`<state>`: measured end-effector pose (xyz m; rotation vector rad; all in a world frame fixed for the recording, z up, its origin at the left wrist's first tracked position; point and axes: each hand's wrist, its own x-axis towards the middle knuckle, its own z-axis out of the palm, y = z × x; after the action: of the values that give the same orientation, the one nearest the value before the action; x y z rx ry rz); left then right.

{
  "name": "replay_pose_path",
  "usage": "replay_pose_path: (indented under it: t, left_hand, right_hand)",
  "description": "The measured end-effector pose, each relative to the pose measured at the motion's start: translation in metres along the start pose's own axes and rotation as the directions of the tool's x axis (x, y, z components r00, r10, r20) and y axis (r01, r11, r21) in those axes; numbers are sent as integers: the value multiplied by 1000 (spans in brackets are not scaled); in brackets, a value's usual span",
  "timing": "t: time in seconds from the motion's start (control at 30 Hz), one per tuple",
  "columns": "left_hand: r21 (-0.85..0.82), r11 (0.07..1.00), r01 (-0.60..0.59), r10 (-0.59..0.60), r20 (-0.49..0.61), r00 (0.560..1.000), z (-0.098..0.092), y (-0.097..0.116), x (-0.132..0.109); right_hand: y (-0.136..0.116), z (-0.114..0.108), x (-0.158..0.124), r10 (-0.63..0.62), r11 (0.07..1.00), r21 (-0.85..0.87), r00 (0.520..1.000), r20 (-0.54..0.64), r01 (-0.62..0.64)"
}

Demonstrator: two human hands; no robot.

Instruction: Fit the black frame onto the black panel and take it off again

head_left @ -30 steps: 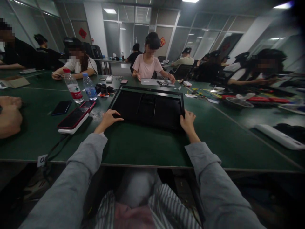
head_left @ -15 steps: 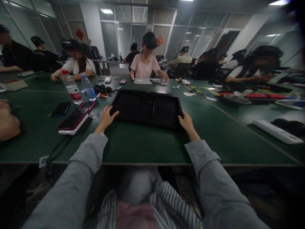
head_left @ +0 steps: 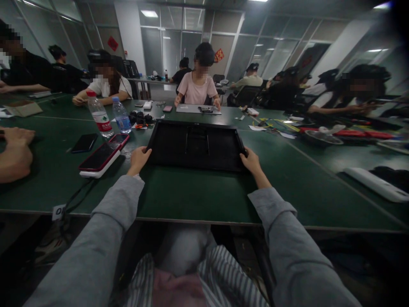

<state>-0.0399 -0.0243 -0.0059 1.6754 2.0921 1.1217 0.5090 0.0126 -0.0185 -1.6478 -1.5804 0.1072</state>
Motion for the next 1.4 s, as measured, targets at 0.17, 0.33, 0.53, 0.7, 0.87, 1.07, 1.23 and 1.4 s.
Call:
replay_pose_path:
  t: [0.17, 0.33, 0.53, 0.7, 0.87, 1.07, 1.23, 1.4]
  left_hand:
    - [112, 992, -58, 63, -41, 997, 5, 0, -1]
    - [141, 987, -72, 80, -48, 996, 6, 2, -2]
    - [86, 992, -87, 89, -23, 996, 6, 6, -5]
    - [-9, 998, -54, 54, 2, 999, 5, 6, -1]
    - [-111, 994, -4, 12, 69, 998, 5, 2, 7]
    - [-65, 998, -22, 25, 55, 998, 4, -1, 7]
    - [54, 998, -35, 32, 52, 998, 2, -1, 8]
    - [131, 991, 8, -22, 103, 994, -4, 0, 14]
  right_hand:
    - [-4, -4, -1, 60, 997, -40, 998, 1, -60]
    - [-4, -11, -2, 30, 998, -52, 999, -14, -31]
    - [4, -11, -5, 38, 999, -31, 999, 2, -38]
    - [11, -6, -4, 60, 997, -42, 998, -21, -60]
    - [12, -5, -7, 75, 991, -106, 997, -32, -78]
    - [1, -4, -13, 38, 969, -244, 998, 52, -24]
    - [4, -2, -9, 46, 985, -168, 998, 30, -41]
    - [16, -2, 1, 118, 986, 112, 990, 78, -127]
